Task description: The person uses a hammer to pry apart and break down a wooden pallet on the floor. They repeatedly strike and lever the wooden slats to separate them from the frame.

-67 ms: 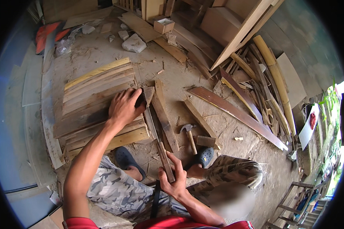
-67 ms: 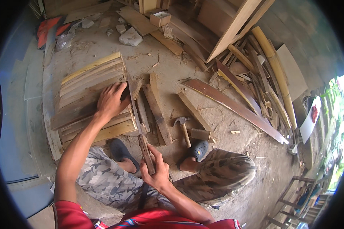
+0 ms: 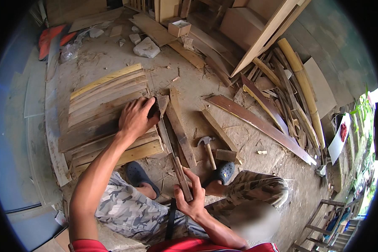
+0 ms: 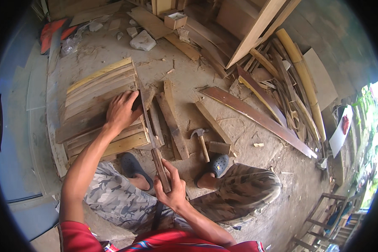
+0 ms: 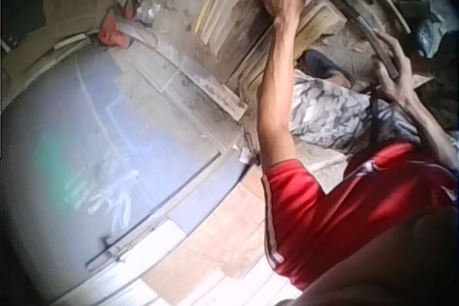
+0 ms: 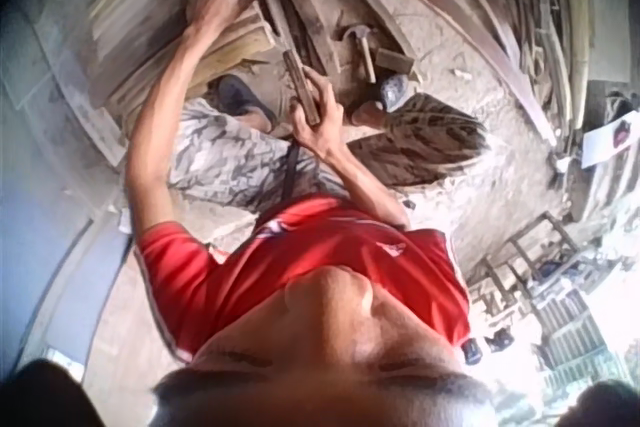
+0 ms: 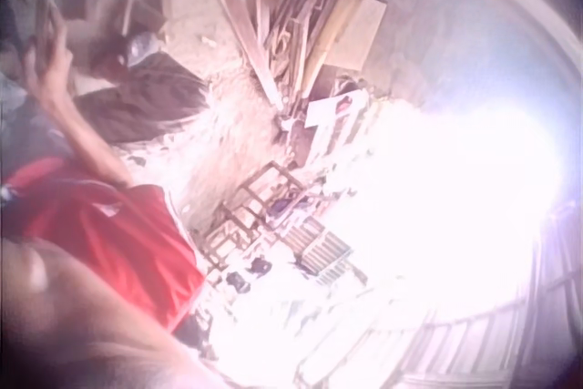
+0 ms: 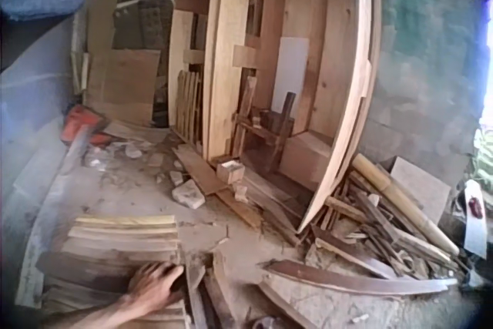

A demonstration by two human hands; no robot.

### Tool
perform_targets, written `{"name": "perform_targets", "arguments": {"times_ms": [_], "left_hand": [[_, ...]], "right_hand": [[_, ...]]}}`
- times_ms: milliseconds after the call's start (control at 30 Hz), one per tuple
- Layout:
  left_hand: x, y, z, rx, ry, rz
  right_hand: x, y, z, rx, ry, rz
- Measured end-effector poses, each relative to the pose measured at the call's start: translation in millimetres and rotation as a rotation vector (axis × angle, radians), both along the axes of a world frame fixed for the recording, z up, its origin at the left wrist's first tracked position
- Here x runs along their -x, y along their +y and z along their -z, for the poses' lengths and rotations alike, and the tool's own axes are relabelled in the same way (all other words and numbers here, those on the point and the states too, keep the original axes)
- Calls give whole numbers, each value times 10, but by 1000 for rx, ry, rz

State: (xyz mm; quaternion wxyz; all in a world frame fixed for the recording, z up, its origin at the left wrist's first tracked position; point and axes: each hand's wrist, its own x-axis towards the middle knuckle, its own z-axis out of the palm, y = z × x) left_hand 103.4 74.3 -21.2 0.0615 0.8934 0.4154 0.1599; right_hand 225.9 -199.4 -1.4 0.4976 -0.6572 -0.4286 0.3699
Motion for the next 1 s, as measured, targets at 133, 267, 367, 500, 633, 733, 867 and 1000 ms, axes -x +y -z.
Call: {"name": "perform_targets", "arguments": {"times_ms": [133, 267, 367, 500, 633, 733, 867, 1000], "left_hand": [[-17, 22, 6, -10, 0, -6], [-41, 70, 4, 8, 3, -11], [-27, 145, 38, 20, -15, -32], [-29, 116, 24, 16, -9, -18], [-76, 105, 31, 14, -5, -14], [-33, 123, 35, -6, -27, -1], [-22, 123, 34, -30, -25, 15], [-55, 110, -2, -33, -22, 23]], "right_hand": [[-35, -97, -20, 50, 26, -23], [-81, 146, 16, -24, 27, -16], [-110, 286, -21, -5, 51, -32], [-90, 78, 7, -4, 36, -34], [-92, -71, 15, -57, -15, -20], [-54, 189, -7, -81, 29, 7], [-39, 355, -21, -80, 110, -7], [-38, 53, -85, -13, 54, -38]]}}
